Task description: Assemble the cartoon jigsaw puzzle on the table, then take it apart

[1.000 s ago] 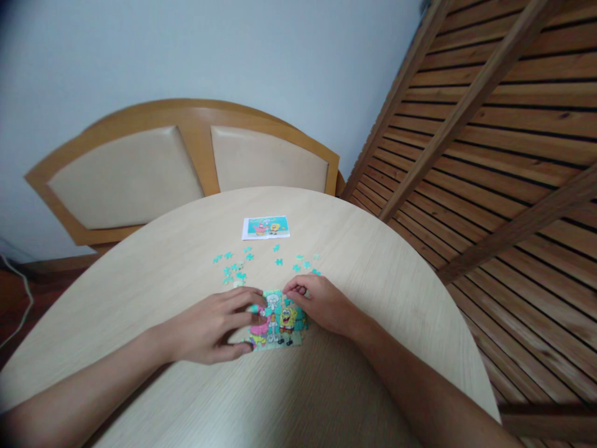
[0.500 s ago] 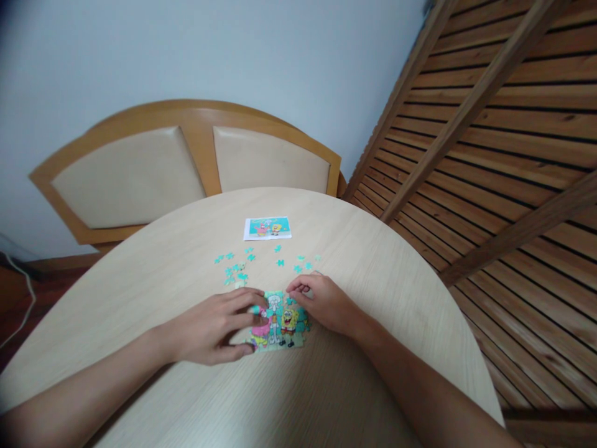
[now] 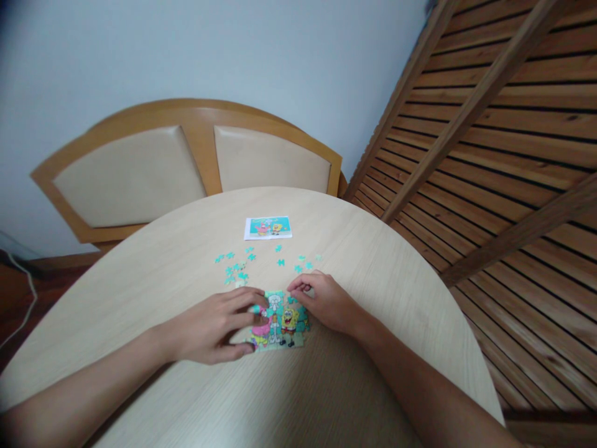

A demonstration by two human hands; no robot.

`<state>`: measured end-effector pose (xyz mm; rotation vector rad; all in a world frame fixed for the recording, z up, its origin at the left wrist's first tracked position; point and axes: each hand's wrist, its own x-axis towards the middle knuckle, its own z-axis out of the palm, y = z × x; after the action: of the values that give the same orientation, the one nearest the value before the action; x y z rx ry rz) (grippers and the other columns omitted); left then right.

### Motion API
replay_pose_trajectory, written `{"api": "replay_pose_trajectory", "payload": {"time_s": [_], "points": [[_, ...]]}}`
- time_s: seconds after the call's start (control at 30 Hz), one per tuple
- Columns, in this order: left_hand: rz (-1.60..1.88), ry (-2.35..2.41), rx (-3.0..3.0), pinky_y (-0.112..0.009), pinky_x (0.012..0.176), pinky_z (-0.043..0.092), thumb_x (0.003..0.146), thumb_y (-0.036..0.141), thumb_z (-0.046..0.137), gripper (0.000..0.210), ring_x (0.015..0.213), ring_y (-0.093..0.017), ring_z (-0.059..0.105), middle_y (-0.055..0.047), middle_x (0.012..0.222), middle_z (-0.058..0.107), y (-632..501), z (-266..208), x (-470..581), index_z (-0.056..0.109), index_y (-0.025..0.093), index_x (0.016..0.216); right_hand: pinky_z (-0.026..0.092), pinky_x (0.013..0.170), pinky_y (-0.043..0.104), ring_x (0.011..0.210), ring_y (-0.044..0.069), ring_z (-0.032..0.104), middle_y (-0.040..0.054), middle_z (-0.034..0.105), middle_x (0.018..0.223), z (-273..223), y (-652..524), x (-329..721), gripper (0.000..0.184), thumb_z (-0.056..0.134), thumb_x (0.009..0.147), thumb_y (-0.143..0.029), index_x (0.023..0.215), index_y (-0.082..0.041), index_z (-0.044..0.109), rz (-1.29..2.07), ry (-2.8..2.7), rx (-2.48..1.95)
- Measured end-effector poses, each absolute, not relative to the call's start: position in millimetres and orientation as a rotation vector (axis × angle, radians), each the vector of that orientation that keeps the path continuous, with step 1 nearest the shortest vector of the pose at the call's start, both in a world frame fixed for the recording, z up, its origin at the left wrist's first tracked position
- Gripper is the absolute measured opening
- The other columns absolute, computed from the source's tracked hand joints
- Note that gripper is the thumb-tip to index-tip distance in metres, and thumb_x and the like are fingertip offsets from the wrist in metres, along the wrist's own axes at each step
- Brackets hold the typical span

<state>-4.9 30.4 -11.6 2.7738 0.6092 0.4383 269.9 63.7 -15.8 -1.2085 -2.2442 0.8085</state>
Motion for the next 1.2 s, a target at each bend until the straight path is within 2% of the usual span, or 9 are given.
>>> {"api": "replay_pose_trajectory", "payload": {"time_s": [0.23, 0.6, 0.77, 0.9, 1.03, 1.2], "points": [[0.422, 0.618, 2.782, -0.047, 0.102, 0.050, 0.092, 0.041, 0.063, 0.034, 0.119, -0.031, 0.055, -0.014, 0.123, 0.057, 30.7, -11.1, -4.8, 0.062, 0.020, 0.118, 0.050, 0.079, 0.031, 0.082, 0.018, 0.066, 0.0037, 0.073, 0.088, -17.3, 57.7, 257.8, 0.012, 0.061, 0.087, -0.025, 0.089, -0.020, 0.071, 0.805, -2.129, -1.238], [0.446, 0.606, 2.786, -0.048, 0.102, 0.050, 0.092, 0.042, 0.062, 0.034, 0.118, -0.030, 0.055, -0.014, 0.122, 0.058, 31.1, -12.6, -4.5, 0.062, 0.020, 0.118, 0.050, 0.084, 0.035, 0.082, 0.019, 0.067, 0.0029, 0.073, 0.084, -25.9, 60.8, 255.8, 0.013, 0.063, 0.084, -0.028, 0.092, -0.020, 0.069, 0.778, -2.085, -1.333], [0.415, 0.611, 2.783, -0.048, 0.103, 0.049, 0.093, 0.042, 0.060, 0.034, 0.119, -0.031, 0.054, -0.014, 0.123, 0.057, 31.4, -11.5, -4.7, 0.062, 0.020, 0.120, 0.051, 0.075, 0.031, 0.079, 0.017, 0.067, 0.0017, 0.069, 0.082, -16.1, 61.7, 269.1, 0.023, 0.062, 0.086, -0.032, 0.104, -0.019, 0.064, 1.035, -2.012, -1.221], [0.399, 0.614, 2.784, -0.048, 0.103, 0.049, 0.093, 0.042, 0.060, 0.035, 0.120, -0.030, 0.053, -0.014, 0.124, 0.057, 30.8, -11.0, -4.4, 0.062, 0.020, 0.121, 0.052, 0.065, 0.029, 0.072, 0.017, 0.069, 0.0006, 0.066, 0.080, -6.8, 62.7, 285.0, 0.028, 0.069, 0.081, -0.038, 0.100, -0.019, 0.061, 1.347, -1.849, -1.273], [0.412, 0.661, 2.788, -0.048, 0.102, 0.050, 0.094, 0.042, 0.060, 0.034, 0.120, -0.030, 0.053, -0.013, 0.125, 0.057, 30.0, -11.2, -3.9, 0.061, 0.021, 0.120, 0.052, 0.067, 0.029, 0.074, 0.017, 0.067, 0.0027, 0.066, 0.082, -5.7, 61.5, 293.7, 0.031, 0.075, 0.076, -0.040, 0.094, -0.018, 0.064, 1.416, -1.835, -1.347], [0.405, 0.706, 2.811, -0.049, 0.101, 0.050, 0.094, 0.042, 0.059, 0.033, 0.121, -0.031, 0.052, -0.013, 0.126, 0.056, 29.0, -10.4, -4.3, 0.061, 0.020, 0.120, 0.052, 0.070, 0.031, 0.078, 0.019, 0.068, 0.0072, 0.072, 0.085, -5.5, 59.0, 296.2, 0.033, 0.072, 0.080, -0.045, 0.093, -0.016, 0.067, 1.449, -1.971, -1.344]]}}
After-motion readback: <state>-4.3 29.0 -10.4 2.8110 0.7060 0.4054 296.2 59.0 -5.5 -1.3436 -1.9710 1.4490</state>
